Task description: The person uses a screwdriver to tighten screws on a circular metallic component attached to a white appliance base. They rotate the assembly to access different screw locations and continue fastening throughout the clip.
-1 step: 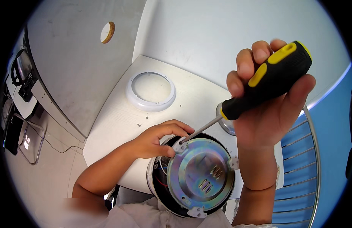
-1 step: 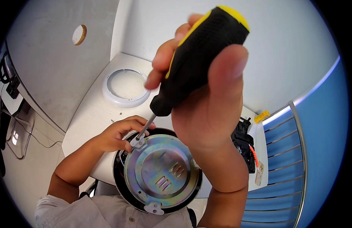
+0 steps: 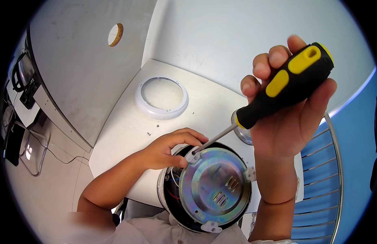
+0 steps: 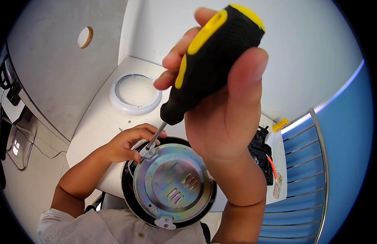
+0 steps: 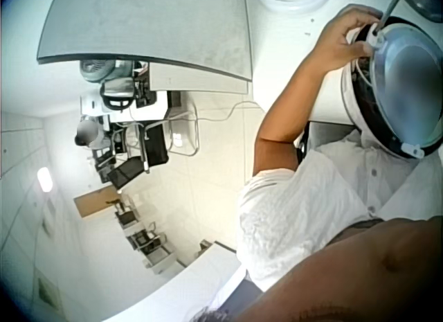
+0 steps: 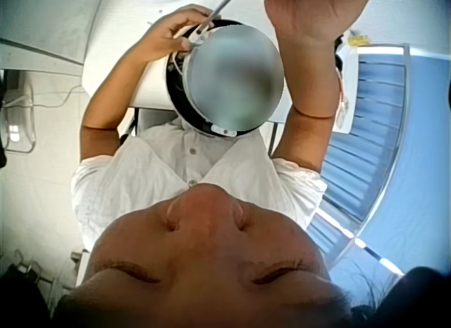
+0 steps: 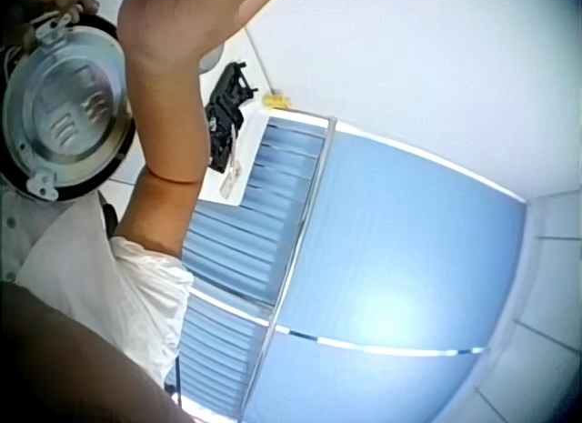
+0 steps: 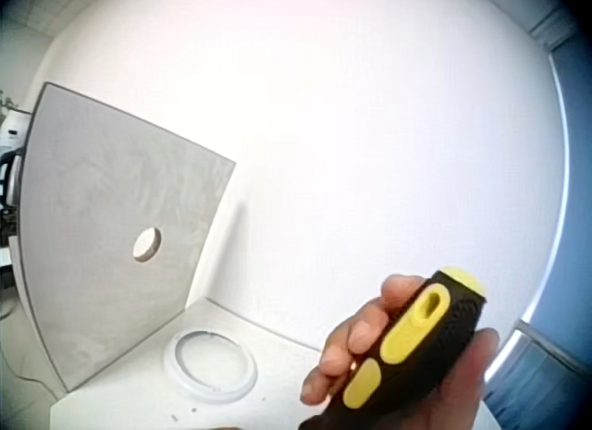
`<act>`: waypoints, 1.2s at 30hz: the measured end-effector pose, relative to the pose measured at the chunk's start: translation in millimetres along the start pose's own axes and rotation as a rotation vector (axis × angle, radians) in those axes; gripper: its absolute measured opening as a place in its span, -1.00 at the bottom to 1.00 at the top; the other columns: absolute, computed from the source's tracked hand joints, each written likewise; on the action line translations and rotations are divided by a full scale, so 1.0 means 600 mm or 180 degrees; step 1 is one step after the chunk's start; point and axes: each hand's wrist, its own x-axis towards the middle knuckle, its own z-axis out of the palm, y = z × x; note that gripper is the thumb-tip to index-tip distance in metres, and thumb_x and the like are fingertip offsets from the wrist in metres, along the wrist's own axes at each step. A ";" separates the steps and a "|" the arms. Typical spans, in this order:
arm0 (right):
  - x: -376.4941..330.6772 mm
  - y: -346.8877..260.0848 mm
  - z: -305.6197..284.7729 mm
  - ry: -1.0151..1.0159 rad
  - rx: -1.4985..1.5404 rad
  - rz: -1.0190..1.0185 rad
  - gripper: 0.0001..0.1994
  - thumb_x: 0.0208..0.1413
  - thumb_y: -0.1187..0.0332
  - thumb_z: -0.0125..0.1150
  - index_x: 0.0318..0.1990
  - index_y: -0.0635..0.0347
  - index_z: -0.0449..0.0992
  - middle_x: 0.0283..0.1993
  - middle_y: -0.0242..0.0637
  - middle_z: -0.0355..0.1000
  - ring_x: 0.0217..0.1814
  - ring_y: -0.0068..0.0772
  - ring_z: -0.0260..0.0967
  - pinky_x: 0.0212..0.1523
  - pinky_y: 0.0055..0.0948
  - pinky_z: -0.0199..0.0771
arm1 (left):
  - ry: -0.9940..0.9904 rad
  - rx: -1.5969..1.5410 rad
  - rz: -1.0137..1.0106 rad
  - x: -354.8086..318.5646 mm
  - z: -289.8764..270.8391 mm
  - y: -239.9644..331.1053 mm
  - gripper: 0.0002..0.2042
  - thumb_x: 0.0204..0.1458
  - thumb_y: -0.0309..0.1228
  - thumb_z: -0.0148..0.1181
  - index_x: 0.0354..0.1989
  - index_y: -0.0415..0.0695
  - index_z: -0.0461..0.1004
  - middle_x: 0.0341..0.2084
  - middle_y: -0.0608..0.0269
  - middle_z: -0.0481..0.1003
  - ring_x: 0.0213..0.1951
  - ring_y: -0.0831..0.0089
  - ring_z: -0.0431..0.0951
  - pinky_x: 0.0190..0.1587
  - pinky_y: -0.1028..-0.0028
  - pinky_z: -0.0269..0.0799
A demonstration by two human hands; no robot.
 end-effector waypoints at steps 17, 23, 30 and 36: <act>-0.010 0.000 0.015 0.0621 -0.0043 0.0023 -0.51 0.32 -0.01 -0.26 0.18 0.17 0.24 -0.11 -0.24 0.30 -0.21 -0.40 0.24 -0.31 -0.46 0.37 | 0.0064 -0.0113 -0.0069 -0.002 0.001 -0.003 -0.44 -0.10 0.05 0.31 -0.03 -0.10 0.46 0.05 0.10 0.35 0.16 0.24 0.31 0.20 0.26 0.15; -0.007 0.000 -0.002 -0.0055 0.0253 -0.0212 -0.44 0.28 -0.08 -0.20 0.21 0.19 0.20 -0.12 -0.27 0.29 -0.26 -0.42 0.22 -0.38 -0.50 0.34 | 0.0012 0.0017 0.0002 -0.001 0.000 -0.003 -0.43 -0.06 0.07 0.26 0.01 -0.10 0.43 0.08 0.10 0.35 0.16 0.22 0.31 0.20 0.27 0.19; -0.011 -0.002 0.002 0.0338 -0.0189 -0.0179 -0.44 0.26 -0.08 -0.13 0.20 0.19 0.21 -0.13 -0.29 0.29 -0.25 -0.43 0.24 -0.40 -0.52 0.33 | 0.0048 -0.0080 0.0003 0.000 0.002 -0.003 -0.43 -0.06 0.08 0.25 0.01 -0.10 0.43 0.08 0.10 0.35 0.16 0.22 0.31 0.20 0.26 0.18; -0.005 0.005 0.005 0.0287 -0.0239 -0.0269 -0.44 0.32 -0.02 -0.28 0.26 0.25 0.10 -0.16 -0.27 0.31 -0.25 -0.45 0.24 -0.40 -0.53 0.33 | 0.0021 0.0044 0.0016 -0.001 0.000 -0.003 -0.43 -0.05 0.07 0.25 0.01 -0.10 0.43 0.08 0.11 0.35 0.17 0.23 0.31 0.20 0.27 0.18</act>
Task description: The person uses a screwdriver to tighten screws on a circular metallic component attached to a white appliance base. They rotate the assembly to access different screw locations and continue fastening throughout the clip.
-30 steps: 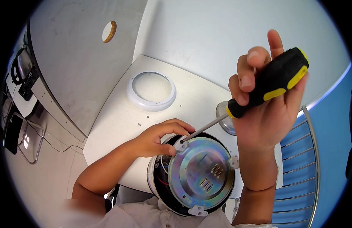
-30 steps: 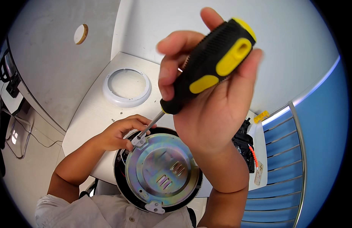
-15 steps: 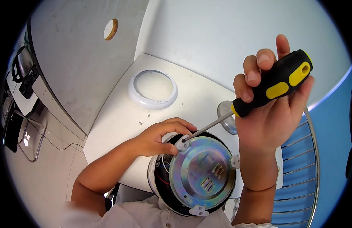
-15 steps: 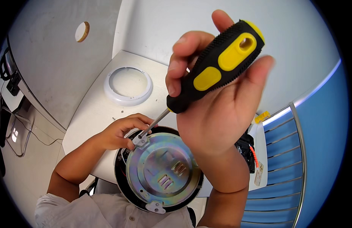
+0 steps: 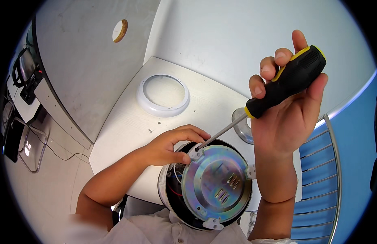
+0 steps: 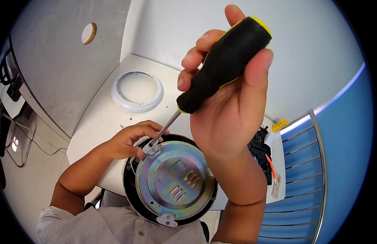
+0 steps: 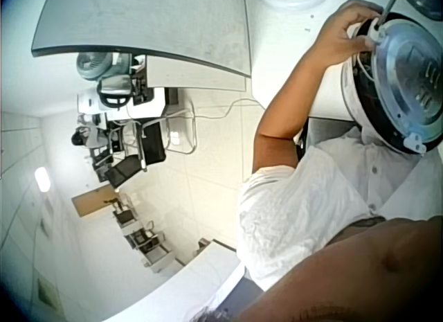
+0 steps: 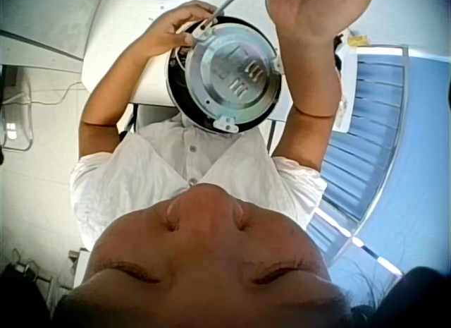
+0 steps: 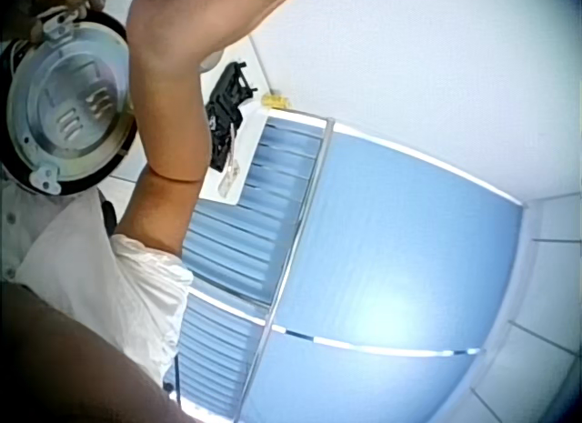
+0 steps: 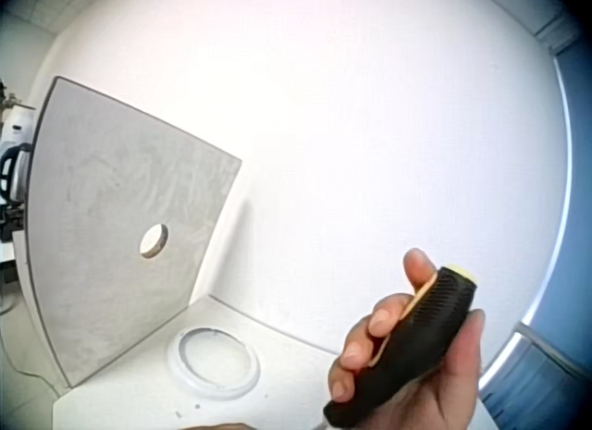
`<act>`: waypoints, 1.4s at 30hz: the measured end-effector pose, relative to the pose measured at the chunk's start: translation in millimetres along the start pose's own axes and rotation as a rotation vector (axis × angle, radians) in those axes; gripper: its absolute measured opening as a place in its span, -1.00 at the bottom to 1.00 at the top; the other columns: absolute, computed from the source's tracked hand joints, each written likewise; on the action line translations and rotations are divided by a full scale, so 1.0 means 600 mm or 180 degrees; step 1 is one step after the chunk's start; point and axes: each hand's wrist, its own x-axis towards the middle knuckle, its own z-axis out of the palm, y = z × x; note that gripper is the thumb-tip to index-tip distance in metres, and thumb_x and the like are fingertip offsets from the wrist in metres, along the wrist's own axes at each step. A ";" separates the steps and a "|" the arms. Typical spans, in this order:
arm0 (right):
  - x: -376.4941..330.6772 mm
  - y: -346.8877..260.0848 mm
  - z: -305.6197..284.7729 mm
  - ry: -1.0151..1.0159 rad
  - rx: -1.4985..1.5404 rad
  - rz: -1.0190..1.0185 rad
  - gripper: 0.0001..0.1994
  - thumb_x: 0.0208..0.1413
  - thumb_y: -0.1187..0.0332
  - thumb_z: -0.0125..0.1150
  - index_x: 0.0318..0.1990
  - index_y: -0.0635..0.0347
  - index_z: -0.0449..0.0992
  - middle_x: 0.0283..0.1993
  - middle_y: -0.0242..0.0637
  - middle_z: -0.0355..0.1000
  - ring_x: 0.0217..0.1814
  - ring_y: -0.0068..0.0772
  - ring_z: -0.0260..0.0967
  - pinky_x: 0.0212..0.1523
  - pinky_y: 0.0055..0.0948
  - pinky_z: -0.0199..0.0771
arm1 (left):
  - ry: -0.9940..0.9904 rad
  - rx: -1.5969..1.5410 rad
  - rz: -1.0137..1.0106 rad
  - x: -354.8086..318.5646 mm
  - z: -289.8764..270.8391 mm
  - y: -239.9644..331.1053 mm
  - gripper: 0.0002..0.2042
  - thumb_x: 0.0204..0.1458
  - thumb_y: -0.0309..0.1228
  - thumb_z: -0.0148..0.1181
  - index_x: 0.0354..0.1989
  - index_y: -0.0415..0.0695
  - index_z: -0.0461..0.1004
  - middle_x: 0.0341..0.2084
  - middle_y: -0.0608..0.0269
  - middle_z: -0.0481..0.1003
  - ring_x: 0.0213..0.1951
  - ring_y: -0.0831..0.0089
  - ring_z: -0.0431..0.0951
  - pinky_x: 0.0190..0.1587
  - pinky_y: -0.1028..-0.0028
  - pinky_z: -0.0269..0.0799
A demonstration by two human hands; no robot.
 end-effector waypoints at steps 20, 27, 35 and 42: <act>0.002 -0.011 0.007 -0.0151 0.0223 0.0364 -0.50 0.34 0.05 -0.33 0.25 0.21 0.13 0.01 -0.19 0.34 -0.18 -0.37 0.29 -0.34 -0.43 0.44 | 0.0100 -0.0075 -0.0116 -0.003 0.000 0.004 -0.42 -0.13 0.08 0.31 -0.05 -0.12 0.47 0.05 0.11 0.35 0.14 0.24 0.32 0.19 0.26 0.17; 0.001 -0.012 0.003 -0.0201 0.0339 0.0156 -0.50 0.25 -0.06 -0.10 0.10 0.19 0.27 -0.11 -0.26 0.27 -0.28 -0.42 0.25 -0.46 -0.56 0.31 | 0.0049 -0.0103 -0.0129 0.002 0.002 0.004 -0.42 -0.12 0.08 0.31 -0.04 -0.11 0.46 0.06 0.11 0.34 0.15 0.24 0.32 0.19 0.25 0.16; -0.002 -0.011 0.017 0.0178 0.0096 0.0215 -0.47 0.27 -0.03 -0.12 0.17 0.22 0.22 -0.10 -0.25 0.27 -0.20 -0.34 0.31 -0.27 -0.43 0.51 | 0.0064 -0.0053 -0.0109 -0.001 0.001 0.002 -0.40 -0.12 0.11 0.29 -0.02 -0.09 0.45 0.06 0.10 0.34 0.15 0.22 0.32 0.19 0.24 0.17; -0.002 -0.009 0.008 -0.0052 0.0252 0.0196 -0.51 0.34 0.02 -0.30 0.20 0.20 0.19 -0.05 -0.23 0.32 -0.25 -0.39 0.27 -0.38 -0.48 0.41 | 0.0063 -0.0067 -0.0111 0.001 0.002 0.003 -0.40 -0.12 0.11 0.29 -0.04 -0.10 0.47 0.06 0.10 0.34 0.16 0.22 0.32 0.20 0.24 0.16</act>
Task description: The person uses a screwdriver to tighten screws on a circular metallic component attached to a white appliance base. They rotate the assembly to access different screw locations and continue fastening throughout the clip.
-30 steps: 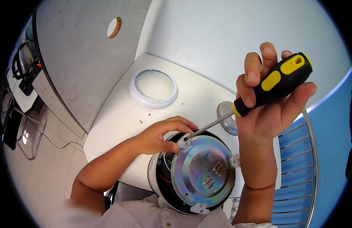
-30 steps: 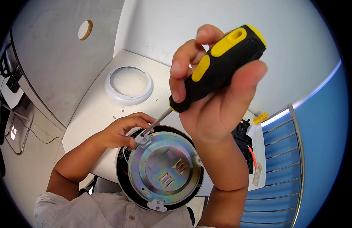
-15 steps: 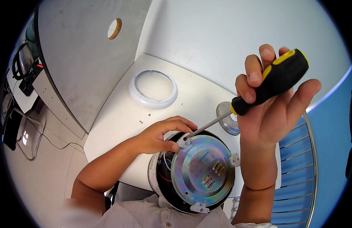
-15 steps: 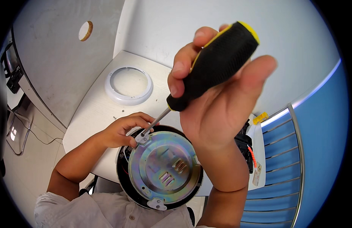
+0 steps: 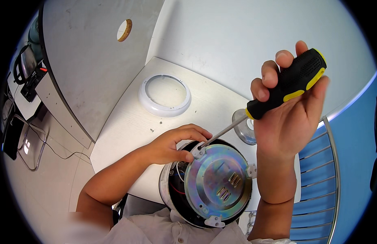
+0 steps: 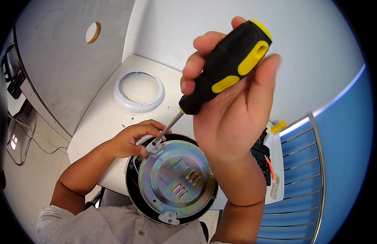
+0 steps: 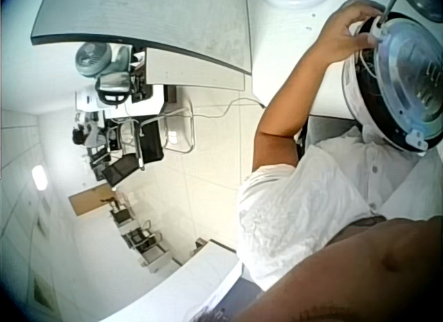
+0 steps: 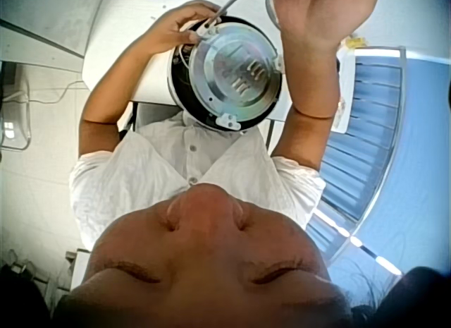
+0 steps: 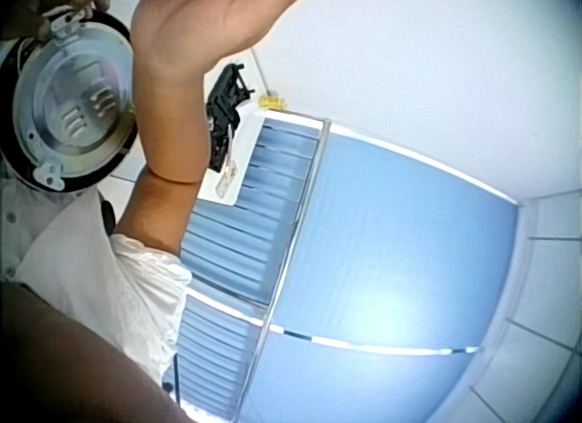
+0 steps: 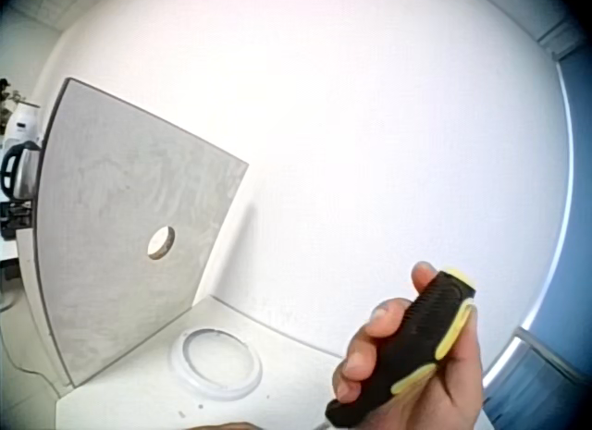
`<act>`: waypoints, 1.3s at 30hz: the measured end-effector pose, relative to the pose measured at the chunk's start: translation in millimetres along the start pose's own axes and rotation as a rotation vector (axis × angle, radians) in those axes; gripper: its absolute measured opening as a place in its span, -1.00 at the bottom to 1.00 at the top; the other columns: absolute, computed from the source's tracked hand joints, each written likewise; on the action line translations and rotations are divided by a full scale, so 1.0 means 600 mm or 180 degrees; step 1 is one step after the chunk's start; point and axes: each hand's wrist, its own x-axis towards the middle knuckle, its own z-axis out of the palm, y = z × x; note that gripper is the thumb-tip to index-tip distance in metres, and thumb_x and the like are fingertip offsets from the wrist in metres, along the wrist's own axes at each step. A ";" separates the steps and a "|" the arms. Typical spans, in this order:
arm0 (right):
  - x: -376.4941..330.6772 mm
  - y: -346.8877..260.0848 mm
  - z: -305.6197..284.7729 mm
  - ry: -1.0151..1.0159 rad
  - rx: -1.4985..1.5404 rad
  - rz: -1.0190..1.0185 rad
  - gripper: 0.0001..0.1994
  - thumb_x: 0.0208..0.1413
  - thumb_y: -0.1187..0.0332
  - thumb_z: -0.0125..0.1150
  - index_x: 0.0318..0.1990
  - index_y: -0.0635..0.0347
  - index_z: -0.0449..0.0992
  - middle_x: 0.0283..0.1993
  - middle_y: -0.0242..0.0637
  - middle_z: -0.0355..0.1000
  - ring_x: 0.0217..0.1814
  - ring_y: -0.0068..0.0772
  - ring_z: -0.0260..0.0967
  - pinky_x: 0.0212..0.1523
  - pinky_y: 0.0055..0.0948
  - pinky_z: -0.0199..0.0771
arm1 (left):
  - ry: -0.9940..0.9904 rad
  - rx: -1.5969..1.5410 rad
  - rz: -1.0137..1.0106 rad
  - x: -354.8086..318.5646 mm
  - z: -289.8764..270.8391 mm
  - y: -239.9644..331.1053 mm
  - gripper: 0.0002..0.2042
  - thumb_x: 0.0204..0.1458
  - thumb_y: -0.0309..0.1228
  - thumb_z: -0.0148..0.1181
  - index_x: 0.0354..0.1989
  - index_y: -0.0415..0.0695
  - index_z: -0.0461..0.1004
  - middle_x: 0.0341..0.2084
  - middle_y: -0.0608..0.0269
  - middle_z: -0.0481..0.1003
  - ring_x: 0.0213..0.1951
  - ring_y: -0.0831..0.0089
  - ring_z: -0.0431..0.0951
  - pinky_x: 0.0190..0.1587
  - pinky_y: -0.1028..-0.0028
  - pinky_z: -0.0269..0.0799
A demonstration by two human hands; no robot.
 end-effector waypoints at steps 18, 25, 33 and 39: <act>0.005 -0.005 -0.001 -0.0331 -0.0241 -0.0282 -0.50 0.28 0.02 -0.17 0.17 0.25 0.20 -0.12 -0.22 0.29 -0.36 -0.43 0.22 -0.52 -0.54 0.28 | -0.0063 0.0051 0.0002 0.000 -0.002 0.004 -0.41 -0.12 0.04 0.33 0.01 -0.11 0.45 0.08 0.06 0.32 0.16 0.21 0.30 0.21 0.25 0.13; 0.006 -0.009 -0.001 -0.0293 -0.0179 -0.0287 -0.48 0.28 0.06 -0.24 0.21 0.31 0.16 -0.12 -0.21 0.29 -0.33 -0.39 0.22 -0.46 -0.50 0.30 | -0.0072 0.0052 0.0019 0.000 -0.002 0.004 -0.41 -0.12 0.04 0.33 0.02 -0.09 0.45 0.09 0.07 0.32 0.17 0.20 0.30 0.22 0.24 0.13; 0.016 -0.036 -0.005 -0.0444 0.0002 -0.0327 -0.47 0.21 0.11 -0.11 0.19 0.34 0.18 -0.13 -0.18 0.27 -0.30 -0.37 0.18 -0.40 -0.47 0.27 | -0.0046 -0.0015 0.0021 0.000 -0.001 0.002 -0.41 -0.14 0.05 0.34 0.00 -0.08 0.46 0.10 0.10 0.33 0.19 0.20 0.29 0.24 0.22 0.12; 0.023 -0.046 0.007 -0.0416 0.0111 -0.0418 -0.49 0.19 0.13 -0.08 0.17 0.34 0.20 -0.12 -0.16 0.27 -0.28 -0.34 0.18 -0.37 -0.45 0.27 | 0.0381 -0.0181 0.0481 -0.001 0.012 0.022 -0.47 0.02 0.10 0.16 -0.10 -0.14 0.48 0.04 0.06 0.37 0.17 0.18 0.31 0.19 0.22 0.18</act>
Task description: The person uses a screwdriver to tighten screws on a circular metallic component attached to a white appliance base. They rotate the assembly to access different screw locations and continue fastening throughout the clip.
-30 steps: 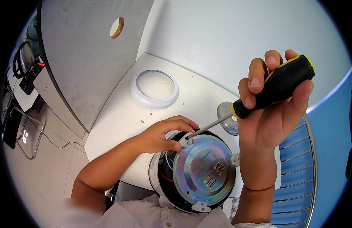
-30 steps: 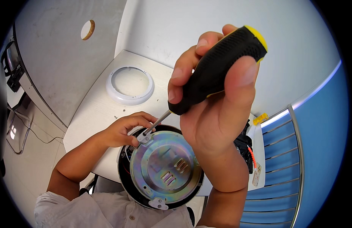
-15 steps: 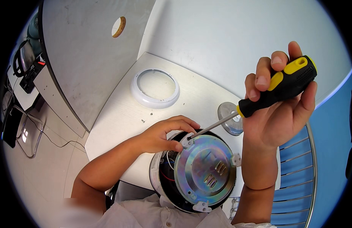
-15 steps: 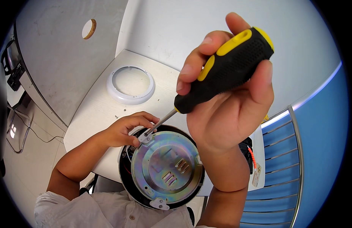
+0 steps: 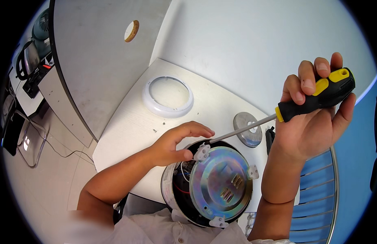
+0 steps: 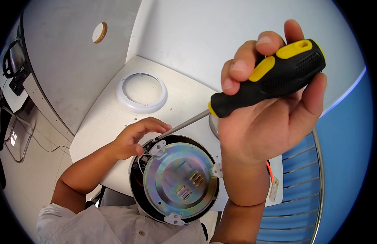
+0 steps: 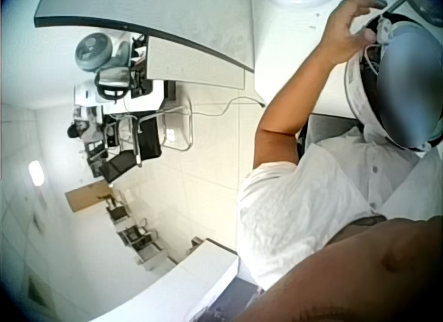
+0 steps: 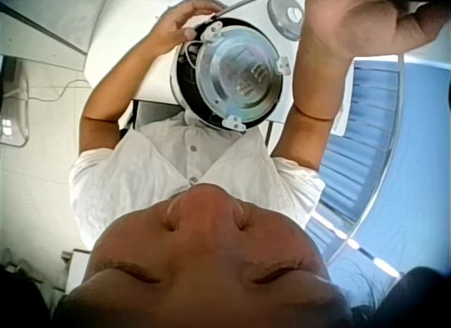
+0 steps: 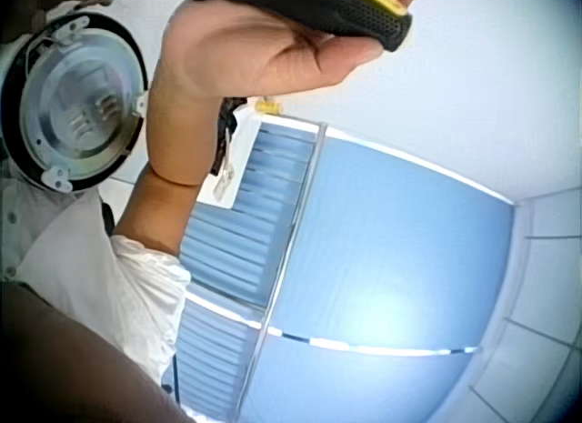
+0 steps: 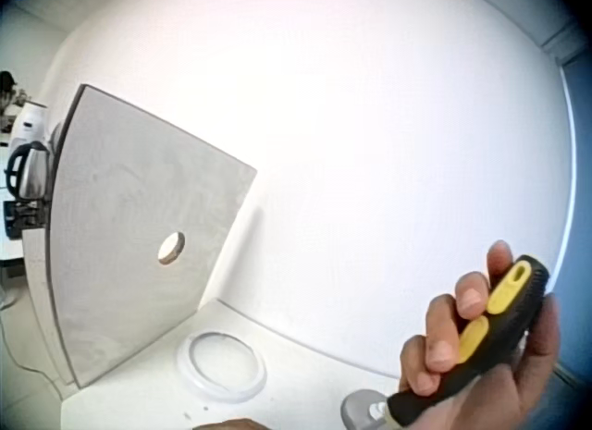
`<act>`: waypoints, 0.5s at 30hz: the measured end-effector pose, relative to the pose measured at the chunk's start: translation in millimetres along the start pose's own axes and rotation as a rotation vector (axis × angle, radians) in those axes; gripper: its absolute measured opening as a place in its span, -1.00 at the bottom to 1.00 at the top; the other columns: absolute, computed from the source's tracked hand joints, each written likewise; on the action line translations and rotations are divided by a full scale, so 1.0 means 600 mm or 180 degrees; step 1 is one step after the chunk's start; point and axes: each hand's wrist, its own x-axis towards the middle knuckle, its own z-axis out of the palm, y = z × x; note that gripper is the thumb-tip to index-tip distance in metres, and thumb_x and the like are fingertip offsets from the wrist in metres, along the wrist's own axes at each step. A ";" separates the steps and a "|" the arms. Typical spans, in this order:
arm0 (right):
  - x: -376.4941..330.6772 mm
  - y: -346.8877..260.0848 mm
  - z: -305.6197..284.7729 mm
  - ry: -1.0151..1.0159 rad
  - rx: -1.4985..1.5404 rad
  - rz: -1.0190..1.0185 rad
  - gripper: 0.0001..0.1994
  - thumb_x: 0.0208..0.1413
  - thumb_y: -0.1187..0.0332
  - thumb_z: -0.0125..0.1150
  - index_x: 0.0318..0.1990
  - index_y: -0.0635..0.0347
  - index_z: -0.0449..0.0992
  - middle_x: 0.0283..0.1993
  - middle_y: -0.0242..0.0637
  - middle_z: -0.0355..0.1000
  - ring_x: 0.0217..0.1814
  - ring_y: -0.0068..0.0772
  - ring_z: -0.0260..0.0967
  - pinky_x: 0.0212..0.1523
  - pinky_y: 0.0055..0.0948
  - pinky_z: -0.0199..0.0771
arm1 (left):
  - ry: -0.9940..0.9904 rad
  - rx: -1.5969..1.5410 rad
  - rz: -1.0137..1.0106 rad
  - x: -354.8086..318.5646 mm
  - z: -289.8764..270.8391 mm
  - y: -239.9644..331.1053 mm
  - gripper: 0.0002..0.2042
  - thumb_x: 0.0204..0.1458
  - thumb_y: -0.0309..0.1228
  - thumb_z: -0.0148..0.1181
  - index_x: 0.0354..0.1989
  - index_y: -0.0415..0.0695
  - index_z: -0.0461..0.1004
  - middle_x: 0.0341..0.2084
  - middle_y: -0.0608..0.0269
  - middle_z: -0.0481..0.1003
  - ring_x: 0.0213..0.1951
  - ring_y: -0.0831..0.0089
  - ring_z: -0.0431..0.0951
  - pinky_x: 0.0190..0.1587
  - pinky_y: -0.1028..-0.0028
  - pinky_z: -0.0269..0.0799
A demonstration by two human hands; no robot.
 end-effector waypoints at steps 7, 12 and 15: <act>0.000 0.038 0.008 -0.0276 -0.0034 -0.0027 -0.49 0.22 0.10 -0.16 0.17 0.32 0.21 -0.11 -0.15 0.28 -0.24 -0.31 0.21 -0.33 -0.43 0.31 | 0.0161 0.0690 0.0215 -0.003 -0.020 0.022 -0.74 0.13 -0.19 0.14 -0.38 -0.15 0.47 -0.06 0.08 0.43 0.12 0.15 0.37 0.12 0.21 0.25; -0.003 -0.004 0.015 0.0197 -0.0217 -0.0182 -0.52 0.17 0.15 -0.08 0.12 0.34 0.21 -0.15 -0.18 0.22 -0.26 -0.33 0.13 -0.32 -0.44 0.24 | 0.0691 0.2976 -0.0093 0.009 -0.109 0.029 -0.92 -0.02 -0.48 0.23 -0.44 -0.16 0.44 -0.20 0.22 0.49 -0.12 0.30 0.45 -0.05 0.37 0.32; -0.020 -0.056 0.007 0.0329 -0.0240 -0.0348 -0.54 0.09 0.24 0.01 0.08 0.33 0.18 -0.18 -0.21 0.16 -0.27 -0.36 0.10 -0.32 -0.46 0.22 | 0.1055 0.3795 -0.1790 -0.037 -0.202 -0.006 -0.93 -0.11 -0.43 0.27 -0.49 -0.09 0.49 -0.36 0.27 0.53 -0.30 0.32 0.49 -0.28 0.36 0.35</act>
